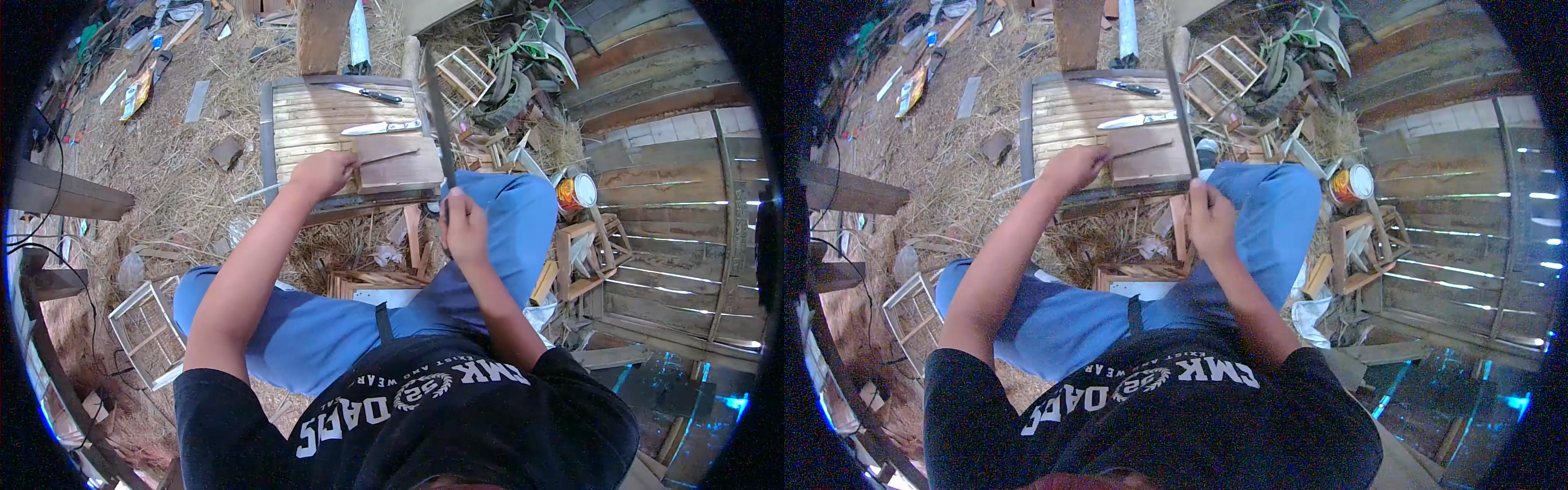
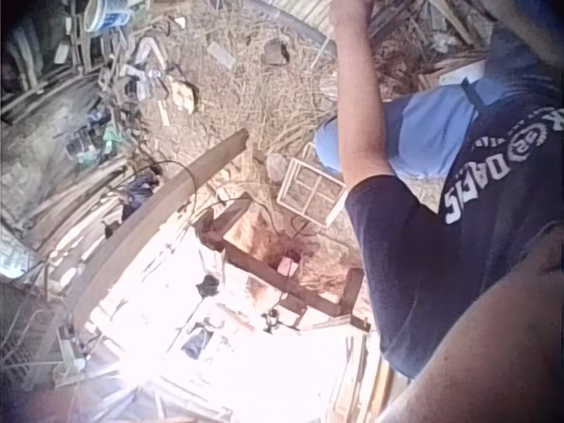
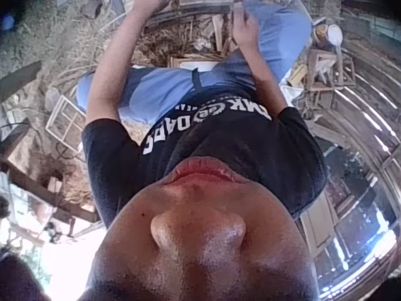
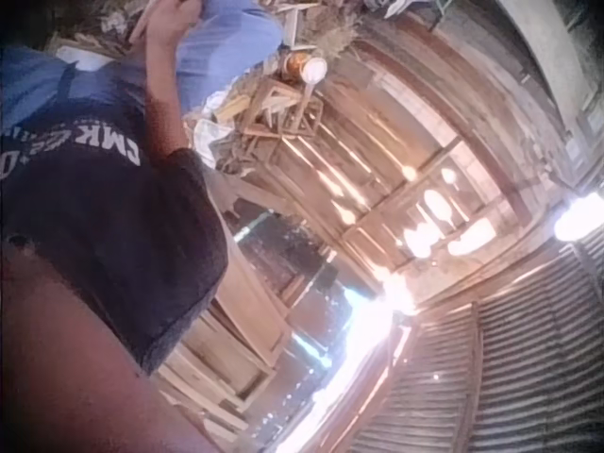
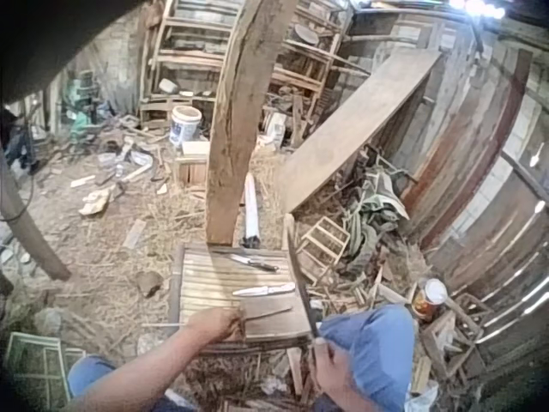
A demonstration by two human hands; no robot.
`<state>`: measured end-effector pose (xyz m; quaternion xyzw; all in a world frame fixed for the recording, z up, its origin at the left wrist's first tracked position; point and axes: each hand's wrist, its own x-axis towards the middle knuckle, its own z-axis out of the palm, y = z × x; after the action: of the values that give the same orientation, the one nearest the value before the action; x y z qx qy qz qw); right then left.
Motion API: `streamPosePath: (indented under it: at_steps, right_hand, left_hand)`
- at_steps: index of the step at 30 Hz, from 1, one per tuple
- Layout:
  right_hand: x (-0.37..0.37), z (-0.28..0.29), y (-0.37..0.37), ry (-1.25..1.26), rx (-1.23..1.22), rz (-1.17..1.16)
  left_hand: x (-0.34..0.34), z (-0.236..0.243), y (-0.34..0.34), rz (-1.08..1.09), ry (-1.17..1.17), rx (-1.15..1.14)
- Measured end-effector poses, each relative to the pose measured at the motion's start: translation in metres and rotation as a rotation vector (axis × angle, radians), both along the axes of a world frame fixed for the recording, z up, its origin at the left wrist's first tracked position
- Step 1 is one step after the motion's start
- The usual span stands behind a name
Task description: The person constructs a wooden birdcage by assembling the wooden frame and weaving thin rods through it, then uses a knife to carve and smooth a wooden rod while holding it against a block.
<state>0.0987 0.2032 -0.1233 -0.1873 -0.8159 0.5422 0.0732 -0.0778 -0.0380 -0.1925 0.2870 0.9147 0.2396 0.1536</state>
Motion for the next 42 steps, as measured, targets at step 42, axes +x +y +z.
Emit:
streamPosePath:
  at_steps: [42]
  right_hand:
    - [0.024,-0.040,0.019,-0.533,-0.150,0.030]
  left_hand:
    - [-0.010,0.000,0.012,-0.054,-0.242,-0.019]
